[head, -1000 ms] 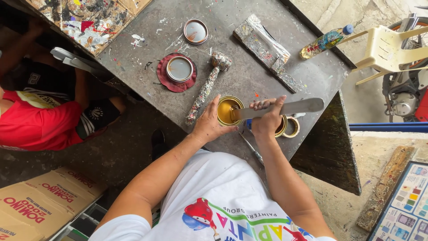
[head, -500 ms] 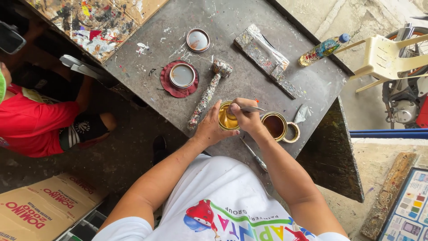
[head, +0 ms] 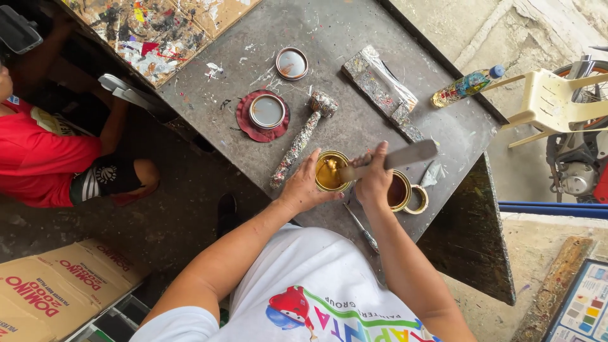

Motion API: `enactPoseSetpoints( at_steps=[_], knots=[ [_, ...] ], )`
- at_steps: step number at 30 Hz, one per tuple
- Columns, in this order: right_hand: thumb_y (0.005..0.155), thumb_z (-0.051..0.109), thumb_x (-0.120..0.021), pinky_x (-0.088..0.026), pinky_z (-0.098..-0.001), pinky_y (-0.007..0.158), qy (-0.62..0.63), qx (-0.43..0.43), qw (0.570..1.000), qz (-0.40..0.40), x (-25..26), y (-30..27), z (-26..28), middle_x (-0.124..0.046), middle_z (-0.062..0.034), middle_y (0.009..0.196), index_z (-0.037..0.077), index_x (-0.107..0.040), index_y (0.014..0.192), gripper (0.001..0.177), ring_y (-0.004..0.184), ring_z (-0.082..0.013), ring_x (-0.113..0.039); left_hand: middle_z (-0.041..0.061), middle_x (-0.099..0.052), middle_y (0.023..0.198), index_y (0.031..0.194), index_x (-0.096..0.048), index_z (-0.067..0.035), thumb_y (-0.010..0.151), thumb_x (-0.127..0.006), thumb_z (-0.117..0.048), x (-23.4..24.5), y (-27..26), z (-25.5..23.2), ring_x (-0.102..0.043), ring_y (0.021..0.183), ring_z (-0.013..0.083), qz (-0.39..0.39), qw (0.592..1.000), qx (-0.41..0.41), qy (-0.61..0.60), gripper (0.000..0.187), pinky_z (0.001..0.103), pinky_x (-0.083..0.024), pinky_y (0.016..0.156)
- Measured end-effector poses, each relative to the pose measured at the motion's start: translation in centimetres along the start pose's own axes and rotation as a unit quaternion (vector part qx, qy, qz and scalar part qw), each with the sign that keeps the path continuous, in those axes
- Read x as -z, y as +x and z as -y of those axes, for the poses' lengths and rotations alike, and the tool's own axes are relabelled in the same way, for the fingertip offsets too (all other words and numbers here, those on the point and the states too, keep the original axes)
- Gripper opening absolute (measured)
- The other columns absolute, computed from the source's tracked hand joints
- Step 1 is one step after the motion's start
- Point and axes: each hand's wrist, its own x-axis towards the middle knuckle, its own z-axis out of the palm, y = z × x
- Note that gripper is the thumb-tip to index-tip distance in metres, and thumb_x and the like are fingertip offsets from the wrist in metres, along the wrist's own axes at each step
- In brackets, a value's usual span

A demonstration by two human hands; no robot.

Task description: Stirring paint in a small container with a spatula and using a hammer to tap on paint can lids.

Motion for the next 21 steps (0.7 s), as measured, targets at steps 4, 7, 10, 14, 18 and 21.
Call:
enactPoseSetpoints(
  at_steps=[4,7,10,14,18,21],
  knots=[
    [0.109,0.044,-0.052,-0.063,-0.0430,0.081,0.042,-0.025,0.999,-0.023,-0.2,-3.0,3.2,-0.058,-0.0085,0.059,0.008,-0.052,0.065,0.057,0.064,-0.0233,-0.071,0.023,-0.045,0.150,0.162,-0.018,-0.017,0.061,-0.079,-0.075,0.2,0.1,-0.1,-0.049,0.139,0.0447,-0.004,1.000,-0.004,-0.006,0.131,0.057,-0.047,0.110],
    [0.109,0.045,-0.054,-0.062,-0.0452,0.089,0.040,0.010,0.997,0.058,3.1,-2.8,0.5,-0.064,-0.0157,0.066,0.004,-0.059,0.068,0.059,0.076,-0.0288,-0.075,0.023,-0.046,0.149,0.162,-0.018,-0.015,0.061,-0.078,-0.077,0.1,-0.1,-0.1,-0.051,0.137,0.0441,-0.006,1.000,-0.007,0.002,0.133,0.054,-0.047,0.111],
    [0.109,0.029,-0.057,-0.060,-0.0453,0.079,0.048,0.081,0.988,0.120,4.6,-1.8,-1.3,-0.060,-0.0210,0.061,-0.002,-0.057,0.063,0.055,0.065,-0.0341,-0.070,0.025,-0.045,0.149,0.162,-0.019,-0.014,0.060,-0.079,-0.073,-0.2,0.0,-0.2,-0.051,0.136,0.0460,-0.022,1.000,-0.010,0.003,0.133,0.055,-0.047,0.110],
    [0.101,0.011,-0.065,-0.060,-0.0451,0.073,-0.025,0.175,0.955,0.237,3.0,-0.8,-0.6,-0.059,-0.0273,0.059,-0.007,-0.058,0.060,0.045,0.064,-0.0413,-0.070,0.026,-0.046,0.149,0.162,-0.020,-0.012,0.058,-0.078,-0.073,-1.0,0.2,0.6,-0.052,0.136,0.0462,-0.027,0.999,-0.014,-0.008,0.134,0.055,-0.048,0.110],
    [0.100,0.012,-0.069,-0.049,-0.0307,0.059,-0.187,0.207,0.909,0.309,-1.9,-1.5,3.3,-0.056,-0.0103,0.055,0.001,-0.063,0.059,0.043,0.057,-0.0167,-0.057,0.022,-0.046,0.151,0.166,-0.009,-0.018,0.062,-0.077,-0.070,-1.0,0.5,0.0,-0.051,0.138,0.0415,-0.014,1.000,-0.002,0.027,0.135,0.054,-0.048,0.109],
    [0.101,0.018,-0.068,-0.044,-0.0266,0.054,-0.258,0.180,0.896,0.314,-2.2,-0.5,2.6,-0.056,-0.0063,0.052,0.005,-0.074,0.066,0.038,0.054,-0.0109,-0.049,0.023,-0.043,0.154,0.167,-0.005,-0.022,0.065,-0.080,-0.059,-0.2,0.0,-0.9,-0.048,0.140,0.0449,-0.012,0.999,-0.029,0.034,0.132,0.056,-0.047,0.111]
  ],
)
